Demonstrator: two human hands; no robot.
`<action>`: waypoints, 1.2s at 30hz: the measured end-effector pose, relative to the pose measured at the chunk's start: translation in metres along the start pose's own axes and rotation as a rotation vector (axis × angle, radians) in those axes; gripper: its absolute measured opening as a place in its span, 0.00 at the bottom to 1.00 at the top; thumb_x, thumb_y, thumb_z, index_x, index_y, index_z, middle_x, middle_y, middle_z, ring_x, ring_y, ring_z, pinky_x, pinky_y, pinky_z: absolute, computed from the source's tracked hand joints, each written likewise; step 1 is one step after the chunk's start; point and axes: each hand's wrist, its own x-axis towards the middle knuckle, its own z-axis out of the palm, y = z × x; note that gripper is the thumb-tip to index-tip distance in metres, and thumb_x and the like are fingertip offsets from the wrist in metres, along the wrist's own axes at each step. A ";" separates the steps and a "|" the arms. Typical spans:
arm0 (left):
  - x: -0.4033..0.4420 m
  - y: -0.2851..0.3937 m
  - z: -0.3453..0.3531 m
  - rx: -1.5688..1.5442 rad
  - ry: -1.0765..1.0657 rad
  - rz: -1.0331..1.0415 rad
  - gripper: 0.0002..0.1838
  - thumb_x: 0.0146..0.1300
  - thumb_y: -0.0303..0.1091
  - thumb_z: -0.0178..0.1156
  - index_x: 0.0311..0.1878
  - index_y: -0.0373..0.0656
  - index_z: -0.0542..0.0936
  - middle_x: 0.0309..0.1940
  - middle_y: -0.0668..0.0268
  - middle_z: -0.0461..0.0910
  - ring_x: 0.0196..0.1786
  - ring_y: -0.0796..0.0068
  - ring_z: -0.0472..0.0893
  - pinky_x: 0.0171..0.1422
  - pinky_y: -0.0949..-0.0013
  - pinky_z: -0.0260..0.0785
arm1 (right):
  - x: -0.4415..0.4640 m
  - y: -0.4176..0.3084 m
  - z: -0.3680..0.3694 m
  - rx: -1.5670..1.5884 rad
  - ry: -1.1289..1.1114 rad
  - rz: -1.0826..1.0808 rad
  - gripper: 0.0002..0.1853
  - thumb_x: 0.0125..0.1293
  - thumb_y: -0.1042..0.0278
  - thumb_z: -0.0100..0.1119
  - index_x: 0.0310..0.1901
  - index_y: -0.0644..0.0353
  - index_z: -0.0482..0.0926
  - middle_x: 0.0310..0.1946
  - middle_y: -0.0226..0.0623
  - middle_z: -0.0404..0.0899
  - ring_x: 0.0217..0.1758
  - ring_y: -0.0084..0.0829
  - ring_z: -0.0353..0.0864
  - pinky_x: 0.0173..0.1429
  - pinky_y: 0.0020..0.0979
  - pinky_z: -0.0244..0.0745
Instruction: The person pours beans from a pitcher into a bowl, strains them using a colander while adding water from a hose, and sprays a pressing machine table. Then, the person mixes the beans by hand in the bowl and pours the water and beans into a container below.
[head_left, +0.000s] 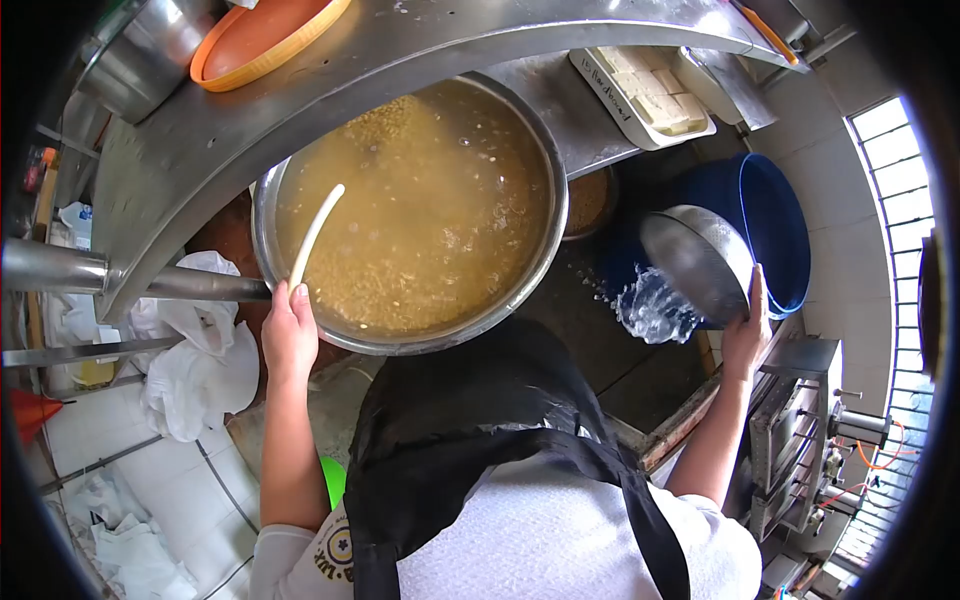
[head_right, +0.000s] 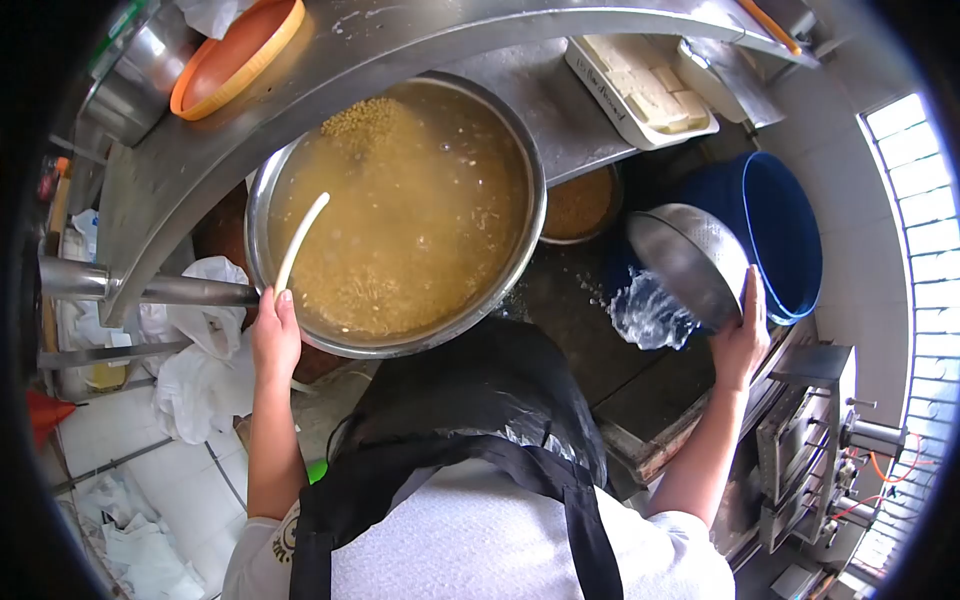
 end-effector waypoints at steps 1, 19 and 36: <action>0.001 -0.001 0.000 0.010 0.002 0.015 0.26 0.83 0.51 0.48 0.70 0.40 0.75 0.48 0.39 0.87 0.54 0.33 0.84 0.59 0.41 0.77 | -0.003 0.017 0.002 -0.216 0.046 -0.075 0.41 0.66 0.84 0.51 0.80 0.41 0.68 0.77 0.40 0.73 0.67 0.45 0.85 0.63 0.41 0.83; 0.012 0.023 -0.036 0.040 -0.279 -0.031 0.23 0.83 0.50 0.51 0.64 0.39 0.77 0.51 0.39 0.85 0.58 0.34 0.82 0.61 0.43 0.74 | 0.077 -0.177 0.067 1.328 -0.303 0.638 0.17 0.71 0.67 0.65 0.58 0.57 0.75 0.39 0.34 0.82 0.25 0.22 0.81 0.16 0.22 0.69; 0.016 0.011 -0.021 0.063 -0.278 -0.049 0.23 0.83 0.52 0.49 0.56 0.38 0.77 0.48 0.39 0.85 0.56 0.32 0.82 0.59 0.41 0.73 | 0.068 -0.354 0.204 1.700 -1.088 1.161 0.03 0.67 0.78 0.53 0.35 0.61 0.72 0.24 0.39 0.72 0.20 0.34 0.75 0.19 0.32 0.67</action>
